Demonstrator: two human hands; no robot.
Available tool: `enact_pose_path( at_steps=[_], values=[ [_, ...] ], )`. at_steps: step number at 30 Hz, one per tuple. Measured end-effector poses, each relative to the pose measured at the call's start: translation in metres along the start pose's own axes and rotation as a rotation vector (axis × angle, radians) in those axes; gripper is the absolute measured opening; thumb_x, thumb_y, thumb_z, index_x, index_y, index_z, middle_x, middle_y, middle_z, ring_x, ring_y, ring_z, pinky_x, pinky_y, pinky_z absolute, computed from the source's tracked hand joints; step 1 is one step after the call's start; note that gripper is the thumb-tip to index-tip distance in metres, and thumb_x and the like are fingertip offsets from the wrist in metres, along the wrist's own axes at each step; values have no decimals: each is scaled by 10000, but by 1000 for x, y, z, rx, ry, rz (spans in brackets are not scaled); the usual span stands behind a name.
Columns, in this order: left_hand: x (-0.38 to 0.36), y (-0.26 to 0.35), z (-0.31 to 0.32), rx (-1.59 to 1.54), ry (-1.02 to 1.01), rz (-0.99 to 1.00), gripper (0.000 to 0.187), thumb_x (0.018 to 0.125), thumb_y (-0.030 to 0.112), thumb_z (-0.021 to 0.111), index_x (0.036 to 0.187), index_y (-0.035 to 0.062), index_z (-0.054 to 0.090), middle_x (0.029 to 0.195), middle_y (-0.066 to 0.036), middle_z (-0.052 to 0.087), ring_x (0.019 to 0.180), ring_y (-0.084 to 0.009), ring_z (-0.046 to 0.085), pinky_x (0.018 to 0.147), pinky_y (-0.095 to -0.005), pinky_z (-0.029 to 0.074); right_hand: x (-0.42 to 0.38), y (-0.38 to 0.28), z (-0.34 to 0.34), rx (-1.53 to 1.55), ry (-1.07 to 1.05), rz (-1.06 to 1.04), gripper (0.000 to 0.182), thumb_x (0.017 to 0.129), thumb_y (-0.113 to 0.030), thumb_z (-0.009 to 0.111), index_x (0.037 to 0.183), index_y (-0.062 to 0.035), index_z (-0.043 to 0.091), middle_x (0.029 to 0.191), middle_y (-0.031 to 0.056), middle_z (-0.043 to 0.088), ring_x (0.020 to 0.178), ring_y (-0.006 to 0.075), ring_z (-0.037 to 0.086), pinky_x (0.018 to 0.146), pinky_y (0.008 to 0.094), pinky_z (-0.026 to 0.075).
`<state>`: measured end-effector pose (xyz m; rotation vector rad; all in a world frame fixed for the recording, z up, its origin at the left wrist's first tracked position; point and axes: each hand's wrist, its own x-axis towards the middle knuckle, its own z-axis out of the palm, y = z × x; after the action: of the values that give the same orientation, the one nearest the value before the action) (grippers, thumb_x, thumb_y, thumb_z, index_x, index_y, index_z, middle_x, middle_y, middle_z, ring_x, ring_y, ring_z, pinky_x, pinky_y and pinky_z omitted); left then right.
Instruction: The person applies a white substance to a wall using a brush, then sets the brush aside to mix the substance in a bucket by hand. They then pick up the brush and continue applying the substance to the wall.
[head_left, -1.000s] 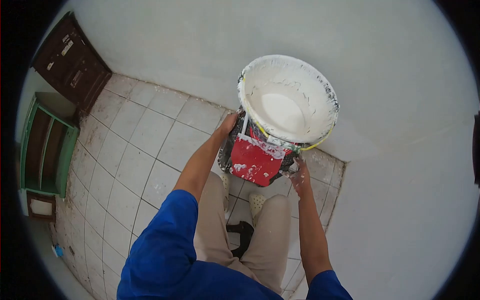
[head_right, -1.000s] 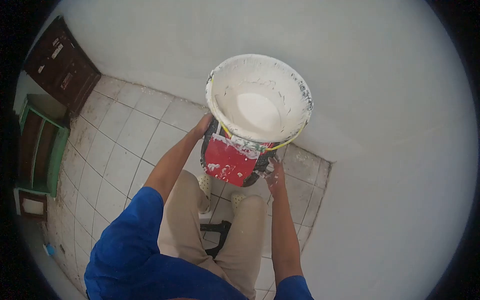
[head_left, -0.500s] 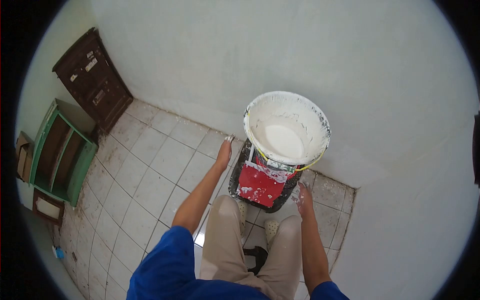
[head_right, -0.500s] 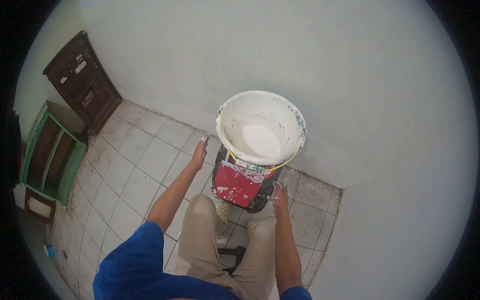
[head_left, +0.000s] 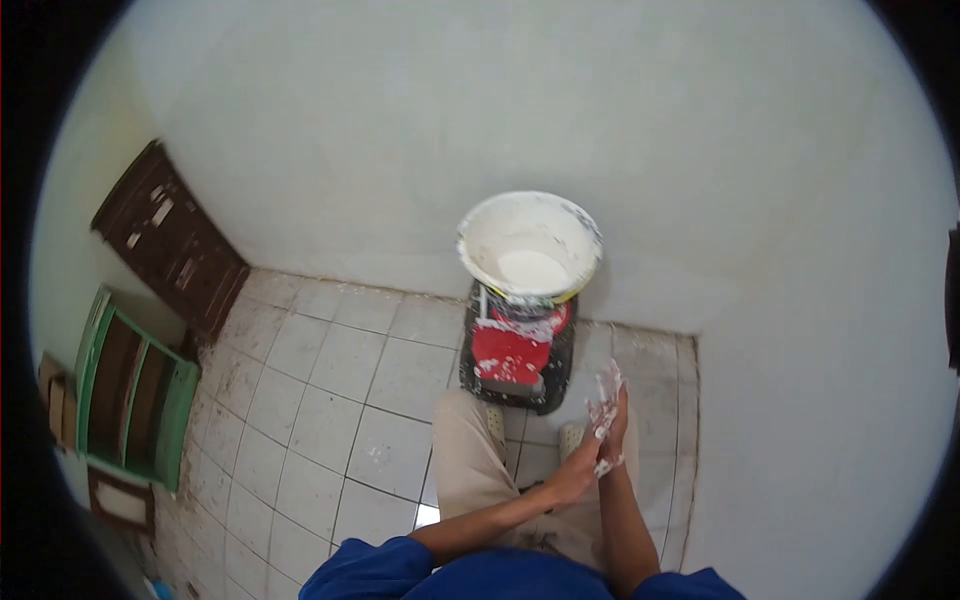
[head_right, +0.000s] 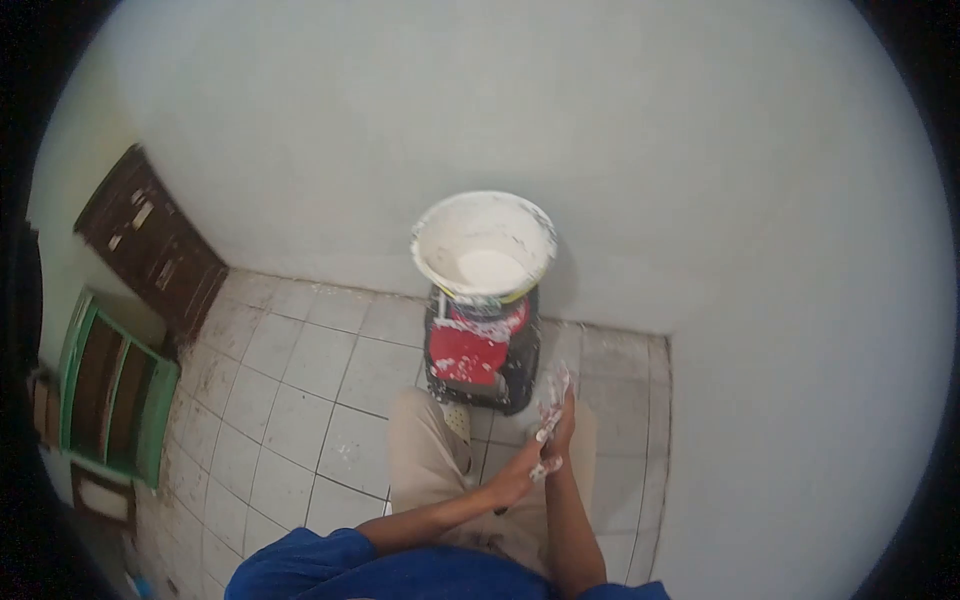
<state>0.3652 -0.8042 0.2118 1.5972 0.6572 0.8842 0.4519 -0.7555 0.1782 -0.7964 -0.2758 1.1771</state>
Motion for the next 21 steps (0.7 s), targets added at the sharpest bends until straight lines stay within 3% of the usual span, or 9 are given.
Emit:
enact_pose_path(
  at_steps=[2,4,5,6,10,13,15,18,21],
  values=[
    [-6,9,1,-116,-123,-3,515,857,219,424,1289,-8,259,1298,-160,319,1209,-269,298,979,-344,231,-9,6,-15,8,52,18,481,868,-345,366,1254,-59,353,1277,93,369,1174,189,338,936,350,308],
    [-7,10,-10,0,-65,-142,504,842,215,435,1270,-12,295,1235,-147,382,1162,-252,352,960,-337,261,-22,41,-22,-176,33,162,482,849,-351,388,1228,-54,382,1253,99,393,1147,197,366,926,359,319],
    [-11,-4,-17,98,-14,-95,424,870,256,400,1206,-3,387,1177,-110,454,1101,-224,414,940,-330,288,-33,65,-29,-319,-15,273,483,840,-355,400,1215,-51,397,1242,101,405,1134,202,380,921,363,325],
    [-4,3,-22,-90,9,-5,389,868,241,413,1175,2,421,1171,-120,465,1110,-207,416,939,-330,297,-41,92,-36,-493,-97,405,483,831,-358,411,1202,-48,412,1230,104,417,1121,206,395,916,367,331],
    [30,10,-42,-335,10,-145,308,873,205,416,1100,3,467,1131,-139,500,1066,-221,474,922,-362,345,-71,177,-73,-1247,-713,897,487,794,-371,455,1149,-38,471,1184,114,465,1068,223,451,895,383,353],
    [28,-39,-65,-271,82,-254,302,873,201,415,1086,-6,468,1089,-139,515,1046,-239,485,913,-383,361,-80,196,-104,-1312,-920,1158,491,766,-381,488,1110,-31,515,1149,122,502,1029,235,494,879,396,370],
    [29,-81,-71,-295,119,-308,294,875,181,417,1095,-11,458,1062,-126,522,1033,-232,492,920,-380,357,-79,206,-115,-1322,-989,1186,495,748,-387,511,1083,-25,545,1125,127,526,1002,244,523,869,404,381],
    [59,-120,-61,-226,18,-483,291,866,143,417,1110,-14,445,1090,-122,507,1026,-221,492,924,-366,353,-76,213,-118,-1490,-1178,937,414,787,-355,454,1044,-56,581,1082,137,557,1019,266,525,820,378,419],
    [96,-142,-33,-244,-57,-559,254,845,25,398,1085,-26,462,1052,-98,527,983,-163,495,896,-290,357,-56,206,-119,-1513,-1147,1103,416,739,-343,496,1060,-91,580,1135,112,531,1039,265,511,856,407,384]
  ],
)
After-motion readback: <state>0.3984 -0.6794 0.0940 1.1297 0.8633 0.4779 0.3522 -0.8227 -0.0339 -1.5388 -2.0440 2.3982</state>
